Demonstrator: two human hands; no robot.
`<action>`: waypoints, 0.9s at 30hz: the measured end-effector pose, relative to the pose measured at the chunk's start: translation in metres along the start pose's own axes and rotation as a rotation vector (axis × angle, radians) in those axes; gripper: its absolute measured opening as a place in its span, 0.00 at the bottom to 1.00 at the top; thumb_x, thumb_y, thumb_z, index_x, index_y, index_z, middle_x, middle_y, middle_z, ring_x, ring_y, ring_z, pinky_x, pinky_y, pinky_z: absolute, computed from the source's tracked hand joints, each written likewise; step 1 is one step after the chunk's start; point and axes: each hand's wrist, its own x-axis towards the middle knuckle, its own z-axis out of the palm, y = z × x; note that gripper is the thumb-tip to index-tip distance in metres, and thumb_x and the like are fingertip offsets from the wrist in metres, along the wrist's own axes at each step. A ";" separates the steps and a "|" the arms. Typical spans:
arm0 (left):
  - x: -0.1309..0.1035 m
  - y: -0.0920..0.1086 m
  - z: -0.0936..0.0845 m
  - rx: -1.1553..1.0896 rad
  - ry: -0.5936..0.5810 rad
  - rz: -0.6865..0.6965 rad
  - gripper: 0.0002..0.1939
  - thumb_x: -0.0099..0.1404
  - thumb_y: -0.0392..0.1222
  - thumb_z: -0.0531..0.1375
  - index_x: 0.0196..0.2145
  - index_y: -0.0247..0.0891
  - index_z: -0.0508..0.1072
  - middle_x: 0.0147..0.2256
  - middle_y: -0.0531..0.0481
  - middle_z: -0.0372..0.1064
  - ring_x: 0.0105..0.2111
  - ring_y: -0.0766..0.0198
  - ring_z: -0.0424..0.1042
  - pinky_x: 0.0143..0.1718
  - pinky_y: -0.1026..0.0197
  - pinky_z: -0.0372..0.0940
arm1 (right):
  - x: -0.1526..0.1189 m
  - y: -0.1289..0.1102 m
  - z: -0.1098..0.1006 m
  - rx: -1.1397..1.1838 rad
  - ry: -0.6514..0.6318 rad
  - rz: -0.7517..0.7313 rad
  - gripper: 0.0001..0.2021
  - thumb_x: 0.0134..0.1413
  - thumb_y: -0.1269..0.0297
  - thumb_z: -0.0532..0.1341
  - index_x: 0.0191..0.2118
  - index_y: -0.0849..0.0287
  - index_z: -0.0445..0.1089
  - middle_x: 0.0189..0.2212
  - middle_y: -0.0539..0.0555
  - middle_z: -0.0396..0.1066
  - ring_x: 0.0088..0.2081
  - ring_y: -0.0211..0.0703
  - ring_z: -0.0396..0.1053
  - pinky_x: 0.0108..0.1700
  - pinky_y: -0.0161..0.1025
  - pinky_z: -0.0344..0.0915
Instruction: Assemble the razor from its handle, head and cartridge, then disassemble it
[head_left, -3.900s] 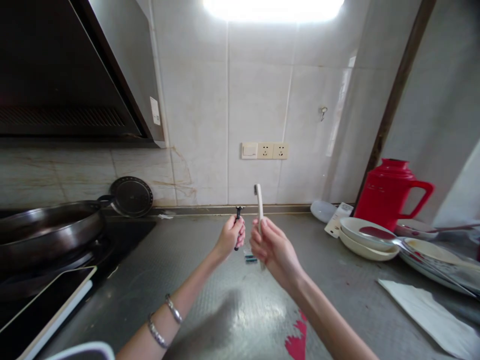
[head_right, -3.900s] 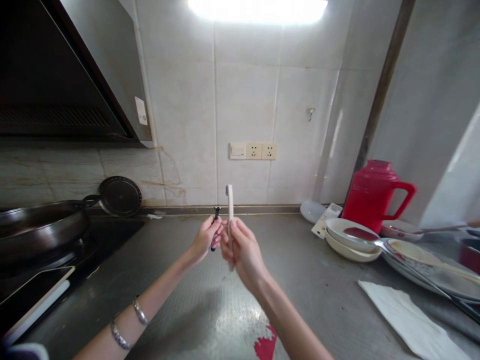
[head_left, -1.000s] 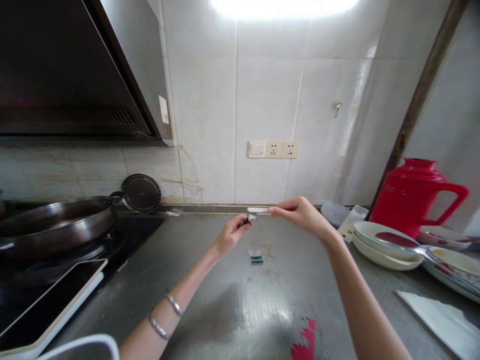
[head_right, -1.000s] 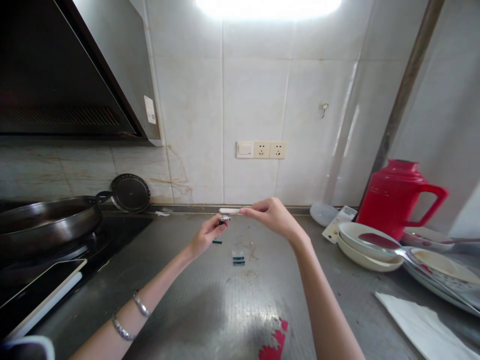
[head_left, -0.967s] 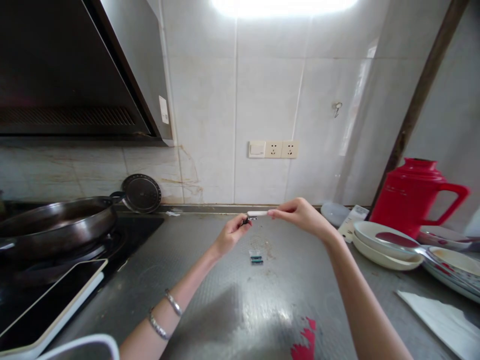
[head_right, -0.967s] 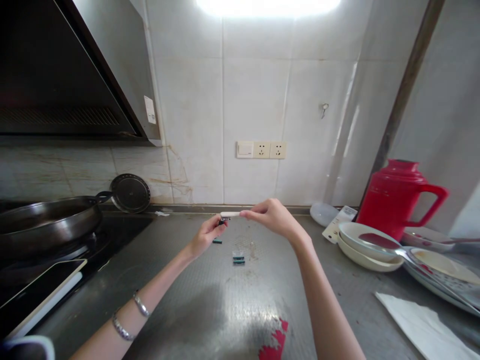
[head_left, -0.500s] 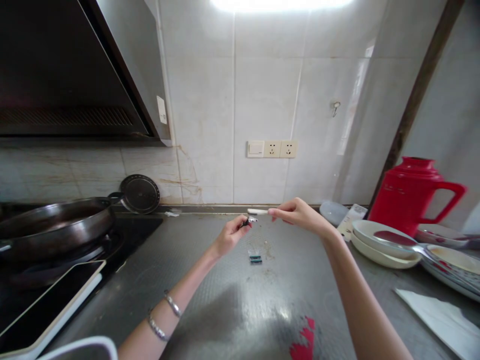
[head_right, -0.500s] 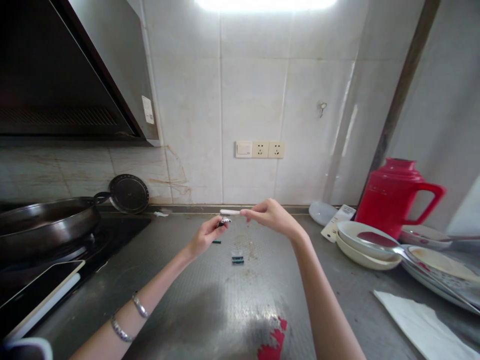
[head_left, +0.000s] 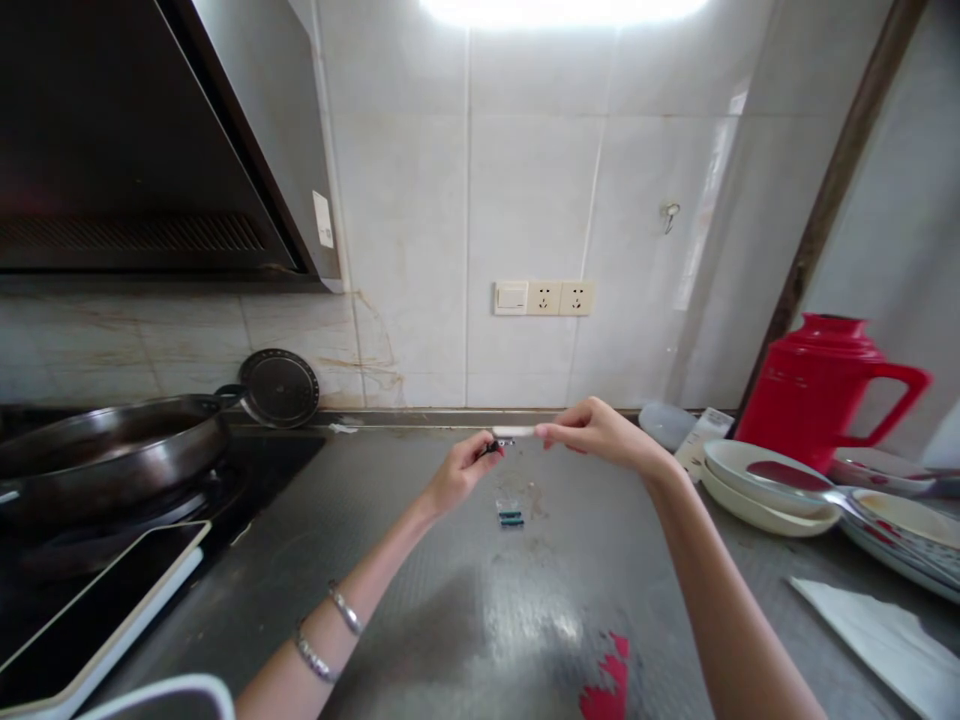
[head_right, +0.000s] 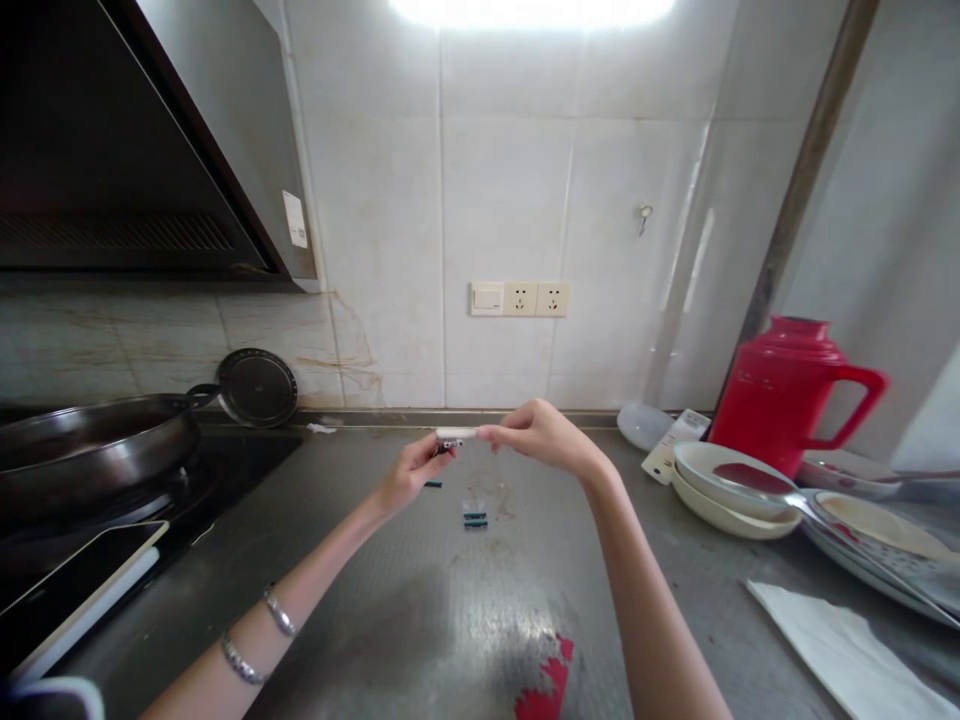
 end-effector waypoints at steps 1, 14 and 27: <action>0.000 0.001 0.000 0.004 0.006 -0.003 0.11 0.61 0.46 0.54 0.30 0.35 0.66 0.24 0.56 0.53 0.25 0.69 0.52 0.28 0.66 0.48 | 0.000 0.001 0.000 0.003 0.034 0.005 0.25 0.44 0.43 0.57 0.22 0.65 0.72 0.13 0.45 0.47 0.17 0.29 0.44 0.19 0.33 0.40; -0.001 0.005 0.000 0.011 -0.011 -0.010 0.12 0.61 0.47 0.54 0.29 0.35 0.65 0.23 0.56 0.51 0.24 0.70 0.50 0.27 0.66 0.48 | 0.003 0.015 -0.004 0.058 -0.159 -0.011 0.23 0.45 0.46 0.58 0.22 0.66 0.72 0.11 0.44 0.48 0.16 0.29 0.44 0.19 0.32 0.41; -0.001 0.006 0.001 0.009 0.001 -0.023 0.12 0.60 0.47 0.54 0.30 0.35 0.66 0.23 0.56 0.53 0.24 0.70 0.51 0.26 0.66 0.47 | 0.004 0.022 -0.005 0.127 -0.122 -0.012 0.24 0.46 0.45 0.57 0.23 0.66 0.72 0.10 0.44 0.49 0.15 0.28 0.45 0.18 0.31 0.42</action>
